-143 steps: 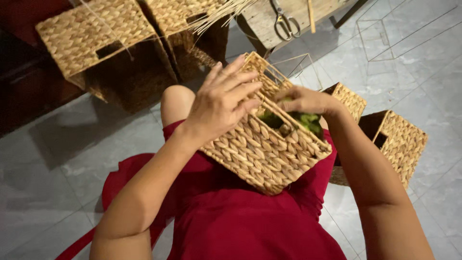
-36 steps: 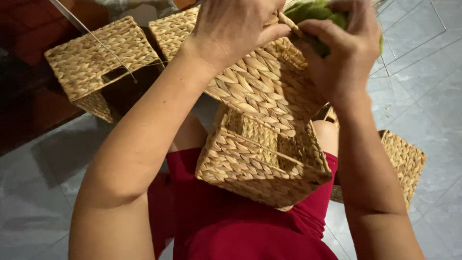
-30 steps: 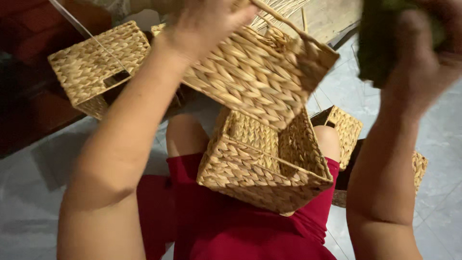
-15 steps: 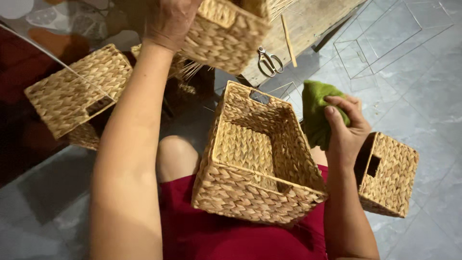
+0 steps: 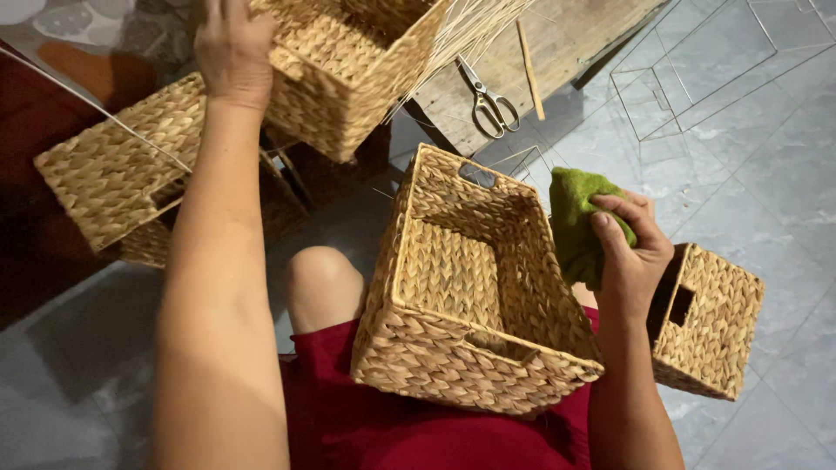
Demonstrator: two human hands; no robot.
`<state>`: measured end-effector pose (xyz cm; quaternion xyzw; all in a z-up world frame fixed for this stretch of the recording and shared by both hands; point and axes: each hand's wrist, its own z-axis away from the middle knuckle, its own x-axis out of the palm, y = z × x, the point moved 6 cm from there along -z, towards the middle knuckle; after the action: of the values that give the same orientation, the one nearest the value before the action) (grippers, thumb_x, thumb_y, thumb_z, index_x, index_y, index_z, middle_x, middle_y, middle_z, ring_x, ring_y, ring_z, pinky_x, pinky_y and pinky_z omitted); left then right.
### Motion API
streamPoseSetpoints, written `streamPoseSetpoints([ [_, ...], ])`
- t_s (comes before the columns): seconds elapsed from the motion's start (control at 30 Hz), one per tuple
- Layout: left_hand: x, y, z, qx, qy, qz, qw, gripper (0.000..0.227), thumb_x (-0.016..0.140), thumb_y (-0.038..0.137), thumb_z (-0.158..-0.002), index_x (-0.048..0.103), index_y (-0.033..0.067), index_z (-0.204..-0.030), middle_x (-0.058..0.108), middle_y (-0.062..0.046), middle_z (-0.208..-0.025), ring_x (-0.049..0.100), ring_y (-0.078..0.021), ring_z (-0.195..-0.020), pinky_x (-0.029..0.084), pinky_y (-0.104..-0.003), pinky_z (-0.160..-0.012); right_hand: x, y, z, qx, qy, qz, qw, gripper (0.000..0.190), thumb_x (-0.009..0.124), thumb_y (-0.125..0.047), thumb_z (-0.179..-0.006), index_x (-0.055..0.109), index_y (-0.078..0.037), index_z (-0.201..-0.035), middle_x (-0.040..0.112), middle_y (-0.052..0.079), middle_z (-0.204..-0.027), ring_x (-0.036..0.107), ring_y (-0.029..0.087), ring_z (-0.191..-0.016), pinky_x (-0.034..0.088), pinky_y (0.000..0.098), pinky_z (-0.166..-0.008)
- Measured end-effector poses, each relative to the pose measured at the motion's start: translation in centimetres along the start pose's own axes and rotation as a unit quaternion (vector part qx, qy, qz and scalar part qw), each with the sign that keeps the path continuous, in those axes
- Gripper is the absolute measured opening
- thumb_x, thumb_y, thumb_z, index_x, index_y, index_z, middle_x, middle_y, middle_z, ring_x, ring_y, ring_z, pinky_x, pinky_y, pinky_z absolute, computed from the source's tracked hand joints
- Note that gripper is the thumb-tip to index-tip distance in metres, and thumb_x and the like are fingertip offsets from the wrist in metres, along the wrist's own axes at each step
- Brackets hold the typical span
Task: The person wipes the exterior and interior surfaces of woven baskets using a green cloth. They rotate the basket to clean all sides and the bottom, then place it aside and pick up another basket to repeat the process.
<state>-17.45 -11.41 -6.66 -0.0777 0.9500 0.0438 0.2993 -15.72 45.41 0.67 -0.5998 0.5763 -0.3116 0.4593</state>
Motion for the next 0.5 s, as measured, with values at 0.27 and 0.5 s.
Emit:
streamPoseSetpoints([
  [0.27, -0.3, -6.6, 7.1, -0.342, -0.122, 0.201, 0.91, 0.036, 0.059, 0.002, -0.1, 0.056, 0.0146, -0.133, 0.042, -0.018, -0.152, 0.051, -0.04, -0.124, 0.052, -0.043, -0.093, 0.0, 0.7, 1.3, 0.044, -0.011, -0.027, 0.999, 0.016, 0.068, -0.001, -0.098, 0.071, 0.003, -0.113, 0.063, 0.003, -0.121, 0.057, 0.013, -0.116, 0.045, 0.0246, -0.104],
  [0.5, -2.7, -4.8, 10.3, -0.306, -0.123, 0.232, 0.915, 0.064, 0.069, 0.008, -0.104, 0.037, 0.0081, -0.16, 0.013, -0.025, -0.165, 0.019, -0.0469, -0.148, 0.034, -0.05, -0.115, -3.5, 4.9, 3.3, 0.111, 0.078, -0.161, 0.978, 0.018, 0.069, -0.004, -0.102, 0.072, -0.001, -0.12, 0.07, 0.009, -0.113, 0.065, 0.016, -0.099, 0.055, 0.0285, -0.092],
])
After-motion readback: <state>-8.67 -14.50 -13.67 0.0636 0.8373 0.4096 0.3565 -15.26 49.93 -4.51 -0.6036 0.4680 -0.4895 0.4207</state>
